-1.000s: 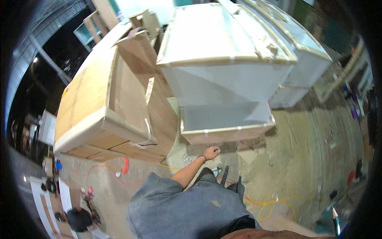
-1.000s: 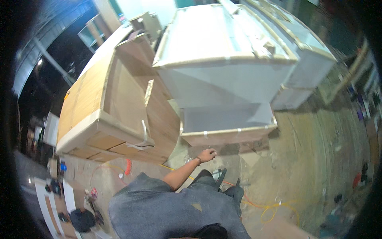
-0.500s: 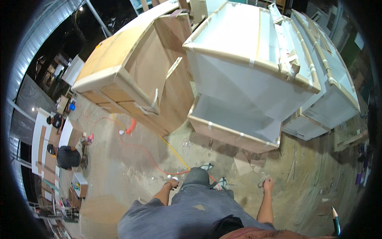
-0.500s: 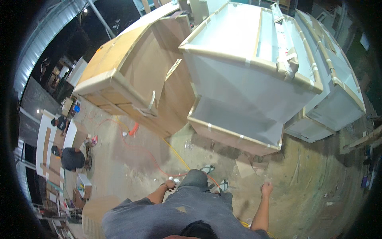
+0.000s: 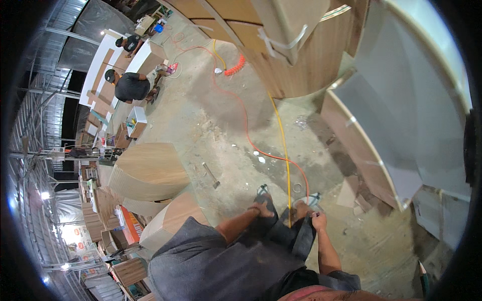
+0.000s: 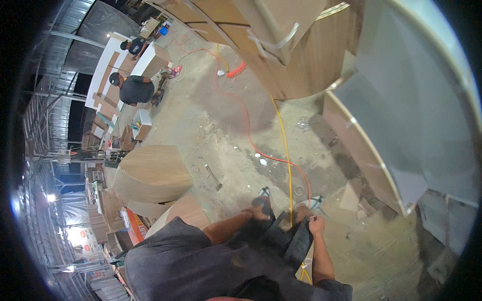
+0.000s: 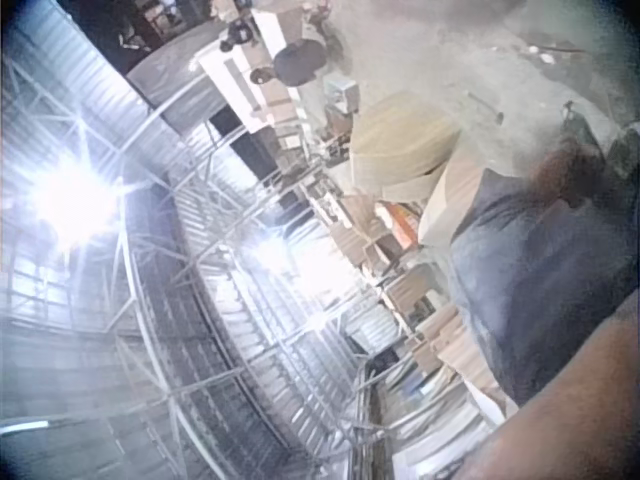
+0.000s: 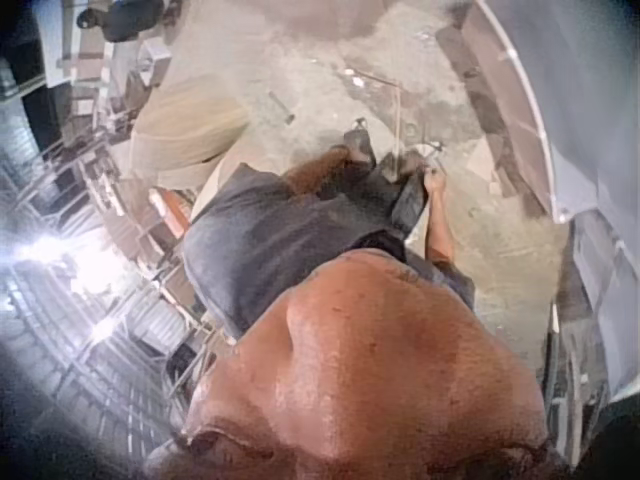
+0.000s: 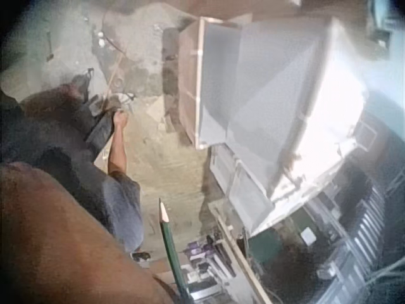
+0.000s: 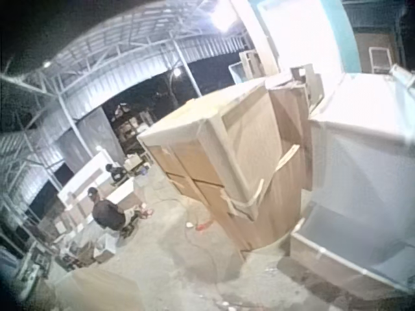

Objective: The person connects electrical wires and applies tape to components of a furniture piece in a workshop environment.

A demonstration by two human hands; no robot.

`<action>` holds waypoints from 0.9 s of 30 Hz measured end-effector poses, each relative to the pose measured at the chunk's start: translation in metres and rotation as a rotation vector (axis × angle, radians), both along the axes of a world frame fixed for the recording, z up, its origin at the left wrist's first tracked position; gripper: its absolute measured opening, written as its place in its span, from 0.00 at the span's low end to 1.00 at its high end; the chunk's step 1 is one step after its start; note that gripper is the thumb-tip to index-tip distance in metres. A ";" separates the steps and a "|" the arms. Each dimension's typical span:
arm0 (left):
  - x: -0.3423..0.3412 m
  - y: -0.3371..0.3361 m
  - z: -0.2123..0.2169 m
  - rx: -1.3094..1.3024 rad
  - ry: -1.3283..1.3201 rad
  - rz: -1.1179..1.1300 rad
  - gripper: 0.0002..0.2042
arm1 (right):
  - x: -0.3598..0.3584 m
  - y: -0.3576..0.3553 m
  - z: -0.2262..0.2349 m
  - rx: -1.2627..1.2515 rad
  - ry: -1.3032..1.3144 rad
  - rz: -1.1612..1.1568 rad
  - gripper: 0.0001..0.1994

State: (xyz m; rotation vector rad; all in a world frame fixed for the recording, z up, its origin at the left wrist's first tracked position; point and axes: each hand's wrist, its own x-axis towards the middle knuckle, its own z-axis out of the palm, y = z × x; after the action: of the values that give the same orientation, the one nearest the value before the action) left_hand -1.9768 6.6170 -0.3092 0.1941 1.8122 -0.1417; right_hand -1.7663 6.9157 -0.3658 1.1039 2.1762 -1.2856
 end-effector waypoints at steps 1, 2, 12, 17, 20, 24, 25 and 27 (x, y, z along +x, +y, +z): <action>0.006 -0.006 0.005 -0.097 -0.093 -0.021 0.56 | -0.020 -0.008 -0.019 0.040 0.003 0.108 0.12; 0.007 -0.015 0.014 -0.131 -0.065 -0.013 0.56 | -0.047 -0.019 -0.026 0.070 0.000 0.204 0.11; -0.072 -0.093 -0.131 0.060 0.097 0.023 0.45 | -0.060 -0.117 -0.457 0.201 -0.331 0.627 0.17; -0.037 -0.139 -0.111 0.046 0.273 0.068 0.38 | -0.118 -0.185 -0.443 0.188 -0.429 0.191 0.16; -0.046 -0.153 -0.115 0.129 0.290 0.074 0.36 | -0.111 -0.173 -0.439 0.287 -0.399 0.297 0.16; -0.059 -0.147 -0.122 0.132 0.262 0.070 0.34 | -0.099 -0.168 -0.461 0.334 -0.316 0.438 0.14; -0.057 -0.147 -0.123 0.135 0.260 0.076 0.34 | -0.094 -0.172 -0.467 0.370 -0.299 0.425 0.13; -0.054 -0.145 -0.125 0.151 0.259 0.085 0.33 | -0.090 -0.172 -0.476 0.416 -0.259 0.360 0.11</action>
State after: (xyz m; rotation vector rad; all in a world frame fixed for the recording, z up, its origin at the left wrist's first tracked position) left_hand -2.0304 6.4718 -0.4339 0.2127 2.0879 0.0323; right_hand -1.8564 6.7437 -0.8417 0.8979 2.3533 -0.5204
